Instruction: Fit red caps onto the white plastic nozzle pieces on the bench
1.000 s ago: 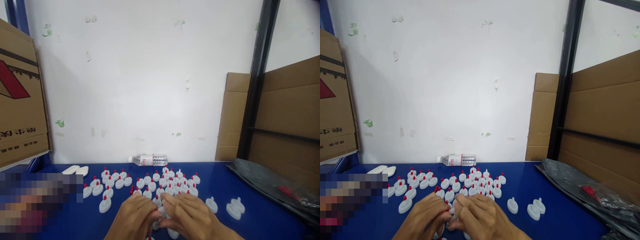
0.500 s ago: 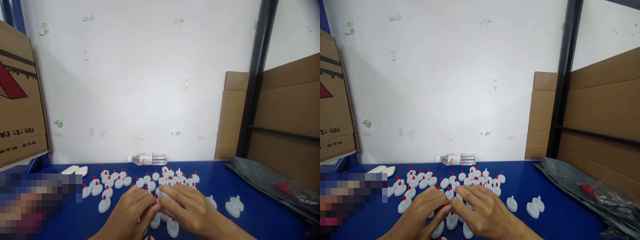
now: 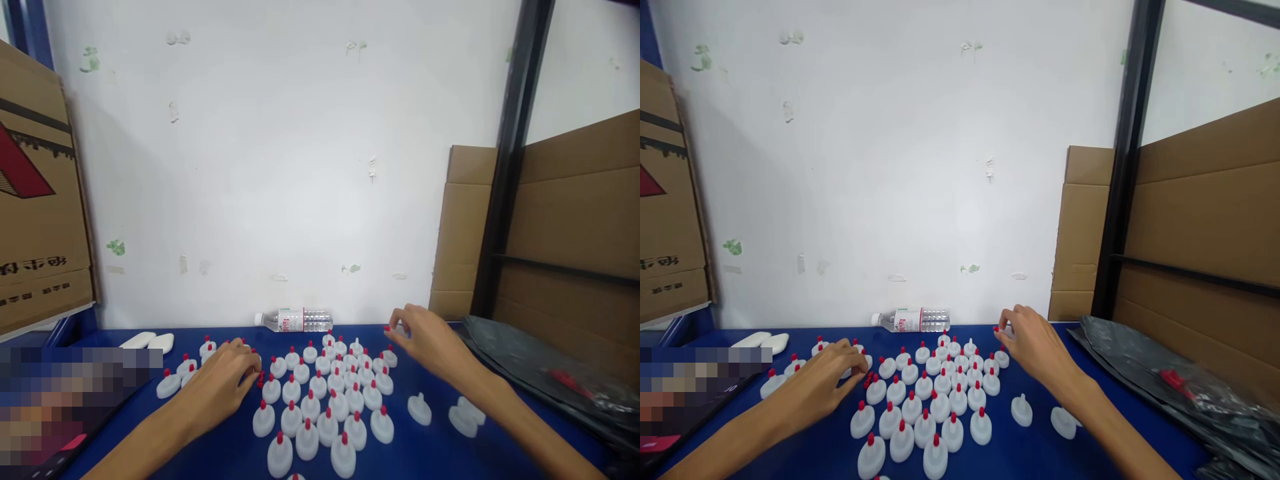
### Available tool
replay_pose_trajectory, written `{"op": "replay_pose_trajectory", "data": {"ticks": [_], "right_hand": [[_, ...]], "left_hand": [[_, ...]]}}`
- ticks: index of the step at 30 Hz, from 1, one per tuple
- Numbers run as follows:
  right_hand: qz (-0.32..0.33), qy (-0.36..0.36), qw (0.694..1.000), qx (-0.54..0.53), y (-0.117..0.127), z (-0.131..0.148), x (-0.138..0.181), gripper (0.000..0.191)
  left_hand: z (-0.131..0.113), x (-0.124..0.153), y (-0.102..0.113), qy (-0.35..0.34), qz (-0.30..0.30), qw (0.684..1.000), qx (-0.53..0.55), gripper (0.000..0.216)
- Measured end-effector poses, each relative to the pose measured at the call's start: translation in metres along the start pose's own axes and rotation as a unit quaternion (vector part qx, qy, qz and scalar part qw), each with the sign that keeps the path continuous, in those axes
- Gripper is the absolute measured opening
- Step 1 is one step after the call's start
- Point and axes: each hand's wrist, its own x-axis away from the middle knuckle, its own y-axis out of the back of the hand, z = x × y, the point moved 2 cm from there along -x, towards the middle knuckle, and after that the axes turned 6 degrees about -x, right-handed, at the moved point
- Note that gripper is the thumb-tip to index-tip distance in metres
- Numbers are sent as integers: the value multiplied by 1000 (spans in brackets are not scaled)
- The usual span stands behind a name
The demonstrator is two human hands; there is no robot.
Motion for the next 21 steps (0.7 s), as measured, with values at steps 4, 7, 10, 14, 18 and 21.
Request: {"op": "replay_pose_trajectory", "data": {"ticks": [4, 7, 10, 14, 18, 21], "right_hand": [[107, -33, 993, -21, -12, -22, 0, 8], [175, -37, 983, -51, -19, -26, 4, 7], [220, -44, 971, -84, -14, -24, 7, 12], [248, -59, 960, -112, 7, -25, 8, 26], [314, -63, 940, -120, 13, -18, 19, 25], [311, -53, 946, -73, 1, -4, 30, 31]], "left_hand": [[-2, 2, 1, -12, 3, 999, 44, 19], [-1, 3, 0, -16, 20, 998, 58, 14], [1, 4, -3, -14, 39, 997, 57, 11], [1, 3, -6, 1, 60, 996, 59, 10], [-2, 2, -7, 2, 68, 996, 53, 12], [-3, 2, -6, 0, 70, 996, 51, 15]]}}
